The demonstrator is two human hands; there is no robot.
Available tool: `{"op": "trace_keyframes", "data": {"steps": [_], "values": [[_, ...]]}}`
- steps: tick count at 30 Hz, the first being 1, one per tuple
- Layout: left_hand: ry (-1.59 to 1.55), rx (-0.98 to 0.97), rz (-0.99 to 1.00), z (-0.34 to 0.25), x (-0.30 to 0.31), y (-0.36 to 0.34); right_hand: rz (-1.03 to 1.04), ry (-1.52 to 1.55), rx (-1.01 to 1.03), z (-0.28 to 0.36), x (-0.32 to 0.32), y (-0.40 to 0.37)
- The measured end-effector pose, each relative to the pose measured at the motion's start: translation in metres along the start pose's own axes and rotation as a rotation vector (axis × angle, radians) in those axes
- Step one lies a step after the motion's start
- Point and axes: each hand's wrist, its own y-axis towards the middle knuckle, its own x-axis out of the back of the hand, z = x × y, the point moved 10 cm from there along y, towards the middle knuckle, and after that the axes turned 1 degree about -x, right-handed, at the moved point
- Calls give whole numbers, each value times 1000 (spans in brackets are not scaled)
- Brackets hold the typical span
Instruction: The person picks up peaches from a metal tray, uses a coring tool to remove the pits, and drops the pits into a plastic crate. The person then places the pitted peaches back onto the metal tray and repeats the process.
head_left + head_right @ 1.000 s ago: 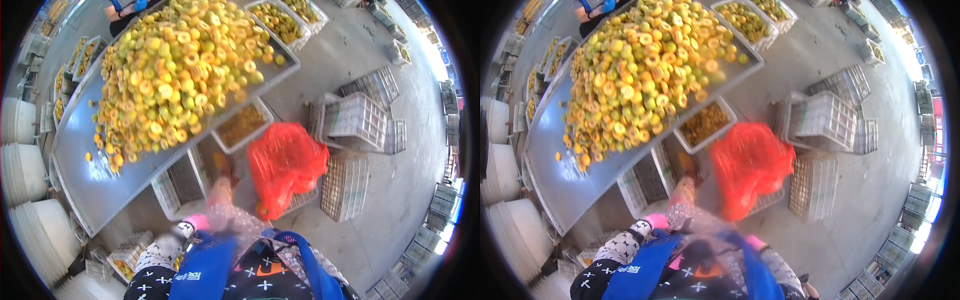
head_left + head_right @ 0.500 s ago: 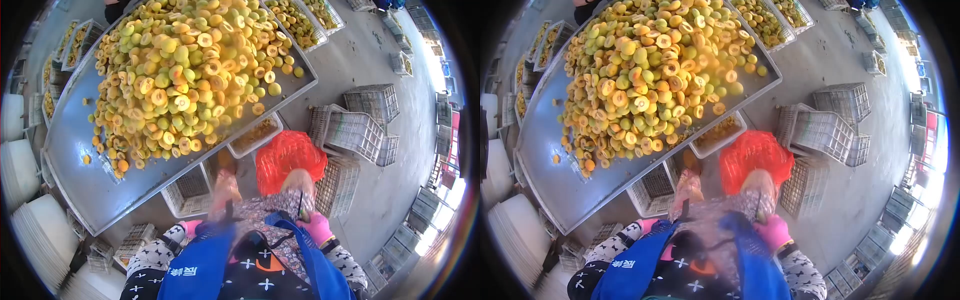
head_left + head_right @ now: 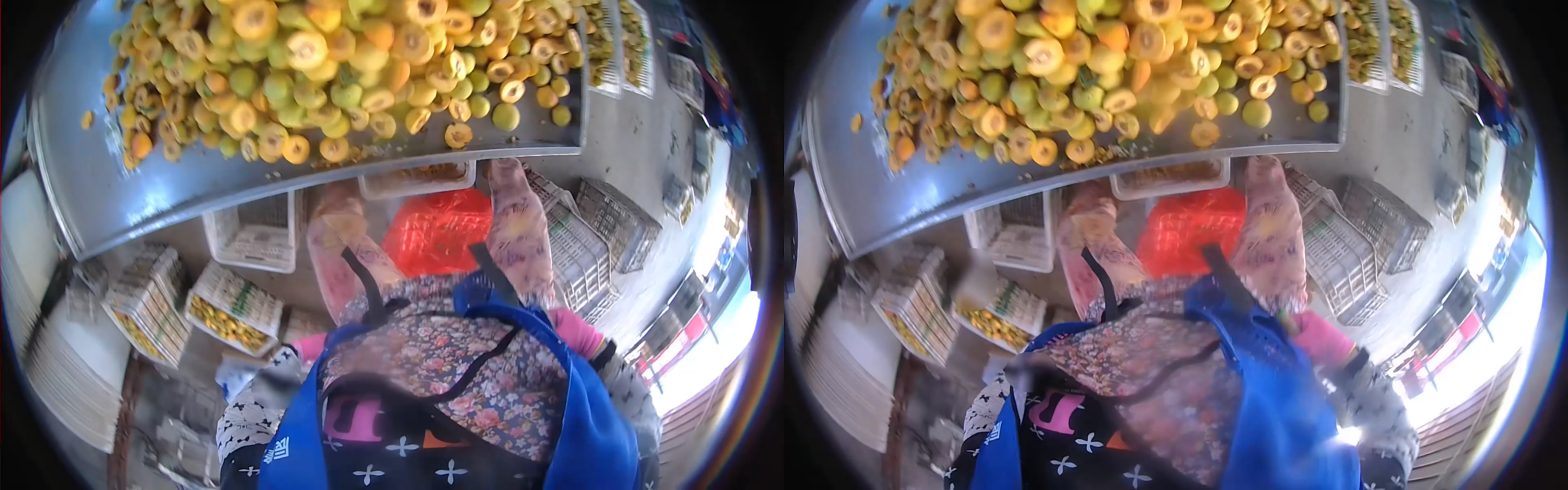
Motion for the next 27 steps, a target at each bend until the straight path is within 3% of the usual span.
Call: {"op": "trace_keyframes", "data": {"steps": [1,4,5,6,7,8,9,10,11,12,14,15,17,18,19,21,23,24,25,26,27], "values": [[-149,20,-169,23,15,19,29,-126,-130,-18,41,34],[-739,8,-804,90,81,47,-436,-968,92,60,151,124],[-879,-26,-1023,109,103,49,-519,-1058,118,58,170,138],[-797,-14,-1174,113,122,49,-617,-1146,158,60,188,151],[132,324,-1114,76,144,50,-713,-1230,188,58,199,154],[1050,601,-848,51,147,65,-713,-1155,217,34,206,160],[735,342,-1255,41,163,40,-724,-1075,249,2,209,165],[515,102,-1457,4,163,25,-745,-995,282,-16,211,166],[319,-188,-1614,-32,160,8,-681,-698,78,-44,217,175],[259,-429,-1596,-128,144,4,-583,-672,22,-50,205,177],[120,-468,-1471,-196,135,26,-394,-631,-63,-43,190,173],[243,-419,-1407,-191,151,36,-264,-437,-132,-48,181,164],[486,-329,-1264,-144,200,49,-102,-396,-367,-113,184,140],[529,-166,-1352,-110,226,45,60,-738,-118,-70,155,142],[568,-7,-1441,-78,252,42,95,-674,-126,-89,161,146],[709,326,-1536,-4,282,47,59,-714,56,-66,169,171],[851,629,-1504,64,300,66,-252,-338,55,43,181,198],[799,669,-1470,84,304,79,-551,-678,482,84,197,207],[723,686,-1445,100,308,91,-675,-671,650,133,189,209],[643,700,-1435,114,310,100,-777,-924,1019,179,164,200],[587,694,-1434,125,314,107,-821,-1023,1112,198,157,209]]}}
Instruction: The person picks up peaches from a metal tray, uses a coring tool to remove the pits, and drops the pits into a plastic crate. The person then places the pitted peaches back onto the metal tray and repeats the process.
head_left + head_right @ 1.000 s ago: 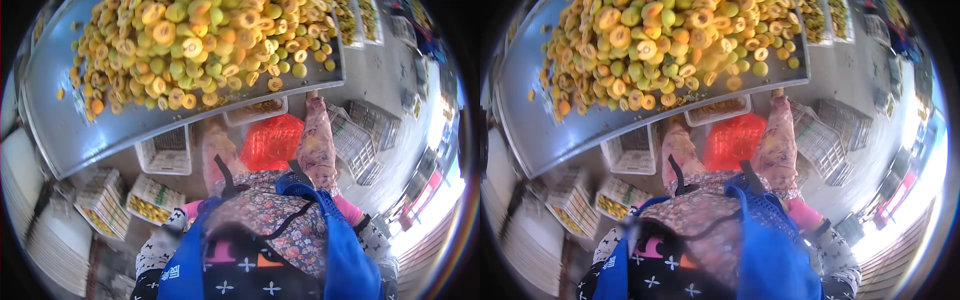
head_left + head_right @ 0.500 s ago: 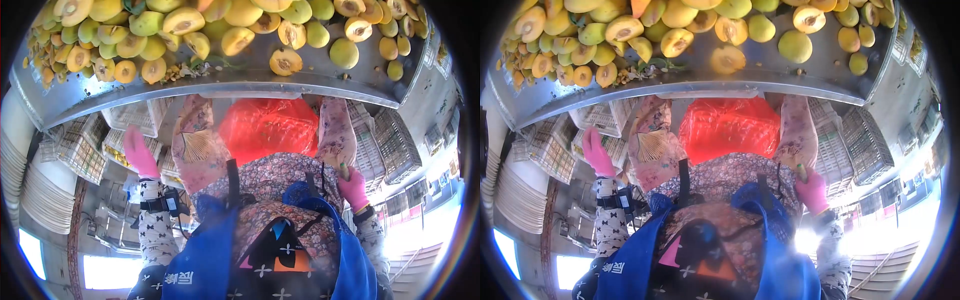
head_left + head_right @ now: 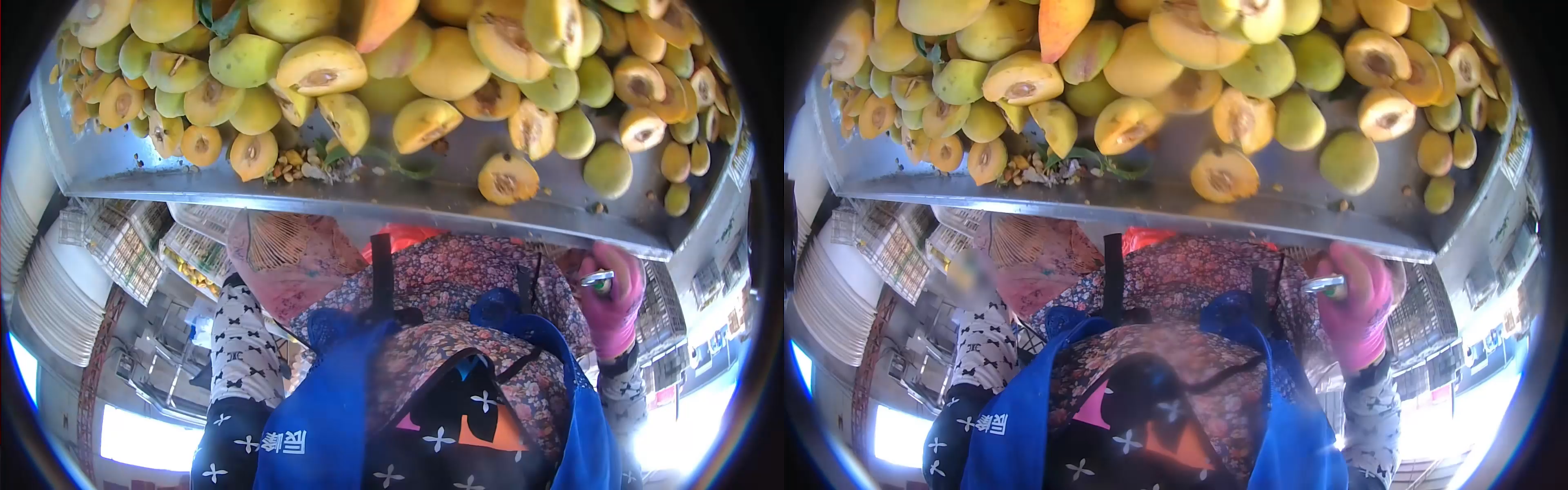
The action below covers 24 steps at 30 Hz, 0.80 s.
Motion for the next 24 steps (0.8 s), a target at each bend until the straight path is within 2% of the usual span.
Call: {"op": "trace_keyframes", "data": {"steps": [1,4,5,14,15,17,18,20,23,24], "values": [[-31,16,22,-1,-11,4,-41,-84,99,8,-3,10],[-118,52,48,-4,-45,24,-95,-151,215,6,-14,10],[-146,62,48,-3,-54,30,-136,-73,205,5,-12,10],[-553,71,-38,2,-120,91,-309,-22,127,-15,-16,-10],[-560,26,-158,-23,-67,49,-299,-38,88,-21,-16,-10],[-482,-11,-210,-35,-42,35,-300,-26,162,-17,-15,-8],[-551,41,-69,-42,-24,16,-315,-33,189,-13,-11,-7],[-586,-64,-7,-61,-11,-3,-352,-43,228,-4,-7,-7],[-582,-222,-179,-94,-17,-25,-402,-73,210,3,-8,-8],[-566,-237,-153,-102,-24,-34,-438,-117,230,2,-7,-10]]}}
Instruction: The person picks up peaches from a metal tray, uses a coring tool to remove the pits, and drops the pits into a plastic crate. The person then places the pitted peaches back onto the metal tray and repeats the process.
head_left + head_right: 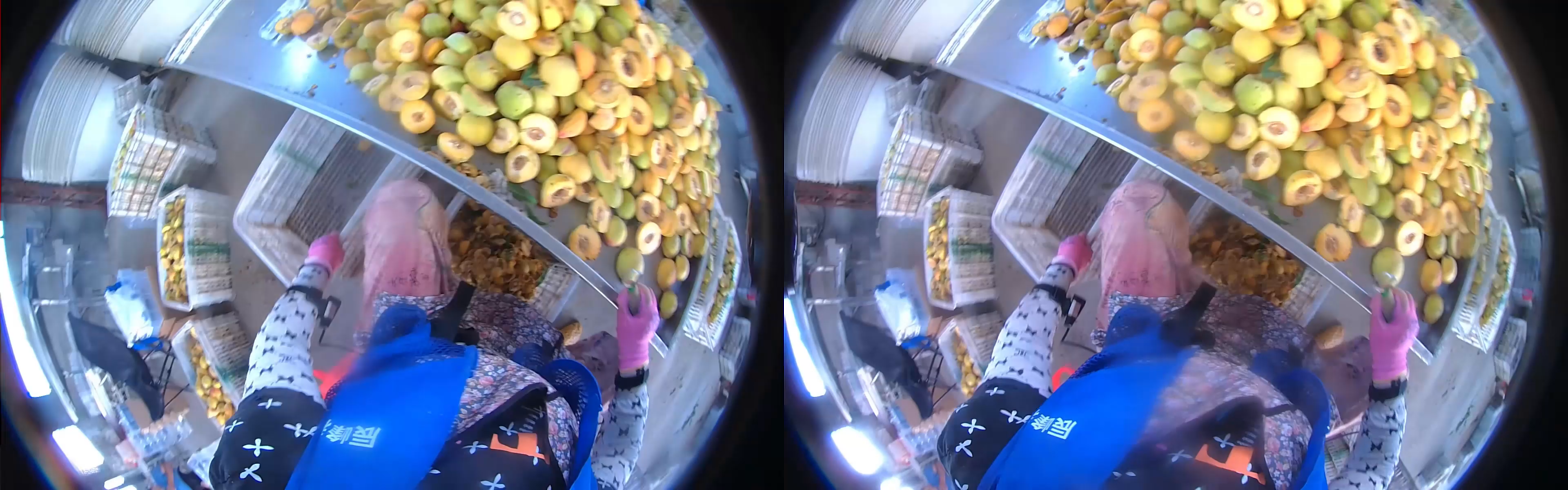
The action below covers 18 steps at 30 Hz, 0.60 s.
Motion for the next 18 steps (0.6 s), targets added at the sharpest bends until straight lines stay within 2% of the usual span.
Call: {"op": "trace_keyframes", "data": {"steps": [6,9,10,12,13,15,17,18], "values": [[-110,-176,12,-41,-18,-54,-60,-82,-15,-6,0,2],[-46,-437,21,-31,-44,-34,-49,-70,-28,-10,-3,4],[59,-503,34,-34,-22,-37,-44,-56,-26,-9,-4,5],[-93,-384,-94,-54,67,-49,-59,-58,-36,-4,1,4],[-352,-180,-239,-52,115,-55,-65,-51,-29,-2,2,5],[-422,-520,-667,-109,224,-110,-92,-20,-45,0,2,5],[-520,-679,-665,-172,283,-137,-92,9,-78,-3,1,6],[-492,-754,-656,-200,289,-133,-108,28,-46,3,1,9]]}}
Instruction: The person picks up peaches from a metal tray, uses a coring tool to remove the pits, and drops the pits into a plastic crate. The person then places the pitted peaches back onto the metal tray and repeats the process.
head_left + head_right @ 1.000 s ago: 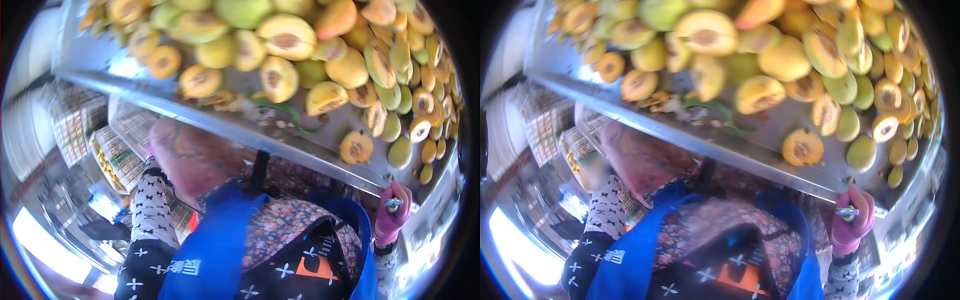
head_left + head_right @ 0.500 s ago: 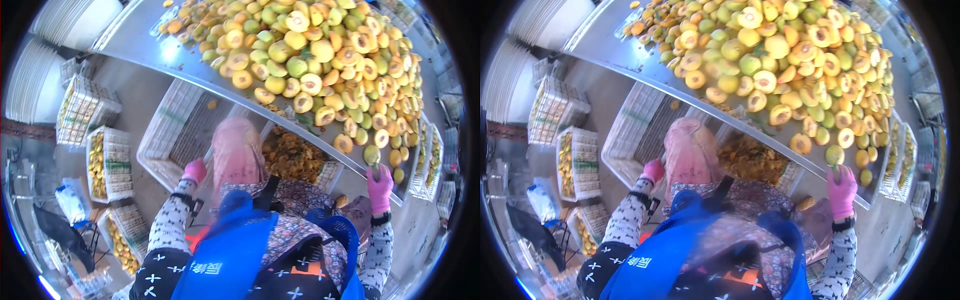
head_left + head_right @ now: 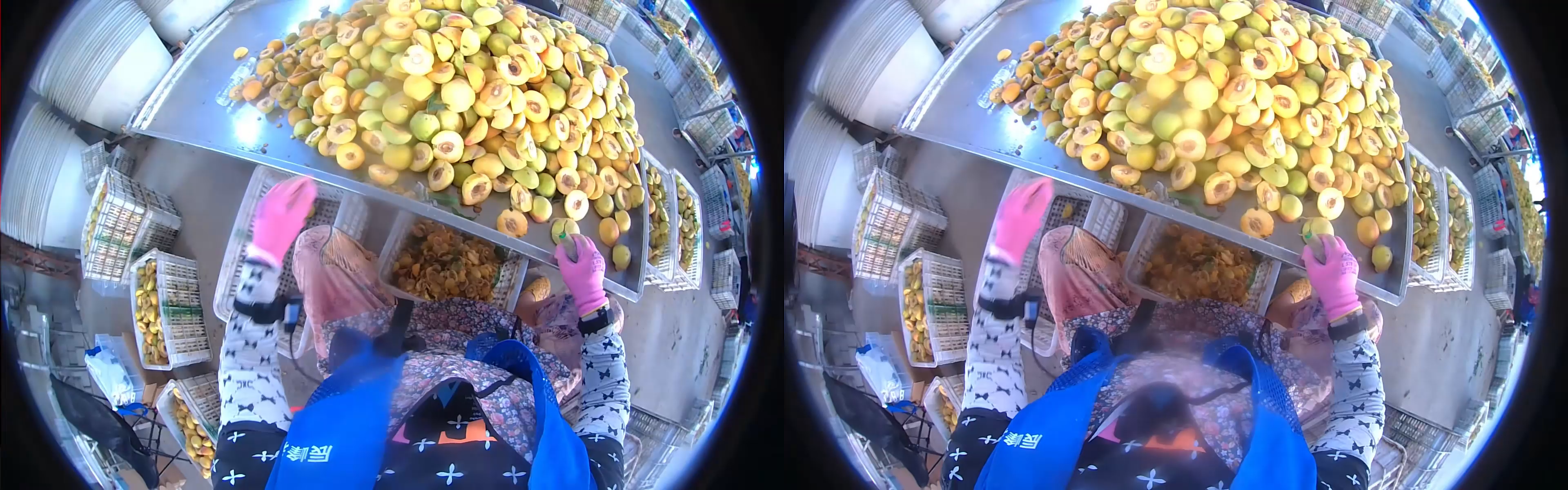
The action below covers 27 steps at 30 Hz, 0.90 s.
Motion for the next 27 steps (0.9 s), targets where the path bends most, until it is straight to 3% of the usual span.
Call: {"op": "trace_keyframes", "data": {"steps": [3,6,9,10,13,14,17,20,23,25,27], "values": [[182,-118,140,-29,-57,42,-33,201,33,46,7,1],[-11,79,234,-23,-105,66,-30,345,2,65,9,0],[387,172,499,-5,-162,74,-2,396,-13,60,6,-1],[499,198,484,4,-174,74,13,396,-19,57,4,-4],[309,284,546,17,-184,83,38,415,-17,52,-6,-7],[316,220,598,12,-184,84,42,424,-13,51,-9,-8],[-460,249,150,-17,-133,72,88,532,-106,60,-7,-3],[-1204,418,108,-28,-119,54,21,628,29,110,-6,23],[-1565,594,34,-14,-135,36,259,465,185,176,-55,62],[-1081,219,-103,-10,-118,31,375,374,261,202,-117,78],[-1668,447,-210,1,-129,18,458,288,320,219,-153,92]]}}
